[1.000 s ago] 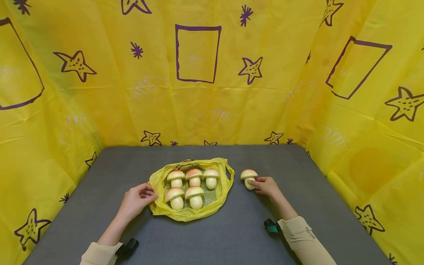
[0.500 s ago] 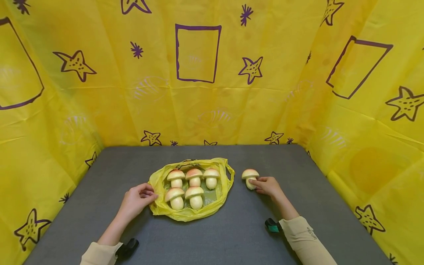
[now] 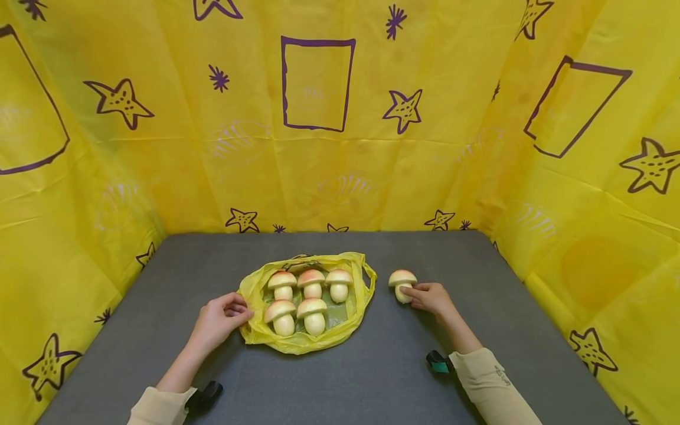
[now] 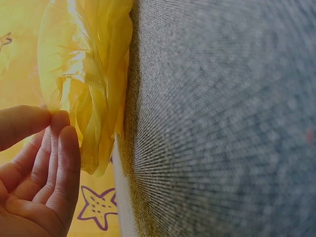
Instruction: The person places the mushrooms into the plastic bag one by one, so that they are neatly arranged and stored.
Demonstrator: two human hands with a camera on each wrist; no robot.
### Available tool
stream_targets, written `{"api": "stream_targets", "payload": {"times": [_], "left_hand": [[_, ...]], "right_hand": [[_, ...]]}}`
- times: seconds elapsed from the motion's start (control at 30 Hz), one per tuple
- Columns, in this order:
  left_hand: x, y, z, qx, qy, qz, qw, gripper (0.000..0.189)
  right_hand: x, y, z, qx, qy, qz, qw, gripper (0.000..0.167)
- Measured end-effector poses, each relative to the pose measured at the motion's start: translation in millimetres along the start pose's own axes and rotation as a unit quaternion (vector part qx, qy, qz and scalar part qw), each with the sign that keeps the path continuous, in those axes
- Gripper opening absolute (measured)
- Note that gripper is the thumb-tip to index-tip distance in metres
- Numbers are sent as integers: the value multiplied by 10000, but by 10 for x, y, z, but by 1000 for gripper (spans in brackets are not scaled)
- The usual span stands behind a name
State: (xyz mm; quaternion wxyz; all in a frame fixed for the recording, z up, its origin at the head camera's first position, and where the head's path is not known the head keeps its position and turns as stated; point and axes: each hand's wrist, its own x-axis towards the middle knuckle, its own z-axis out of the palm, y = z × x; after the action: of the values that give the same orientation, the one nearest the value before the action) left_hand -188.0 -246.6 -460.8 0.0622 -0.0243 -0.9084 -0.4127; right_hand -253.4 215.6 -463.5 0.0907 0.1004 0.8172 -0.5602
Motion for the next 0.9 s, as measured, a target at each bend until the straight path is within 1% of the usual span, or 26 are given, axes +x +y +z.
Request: {"api": "stream_targets", "payload": {"times": [0.27, 0.5, 0.9], "left_hand": [[-2, 16, -2, -49, -19, -14, 10000, 25], [-9, 19, -3, -48, -4, -9, 10000, 25], [-18, 22, -5, -48, -20, -57, 10000, 26]], "right_hand": [[-69, -66, 20, -79, 16, -139, 9999, 49], [-120, -131, 81, -22, 66, -277, 9996, 44], [-185, -228, 199, -57, -12, -427, 9991, 43]]}}
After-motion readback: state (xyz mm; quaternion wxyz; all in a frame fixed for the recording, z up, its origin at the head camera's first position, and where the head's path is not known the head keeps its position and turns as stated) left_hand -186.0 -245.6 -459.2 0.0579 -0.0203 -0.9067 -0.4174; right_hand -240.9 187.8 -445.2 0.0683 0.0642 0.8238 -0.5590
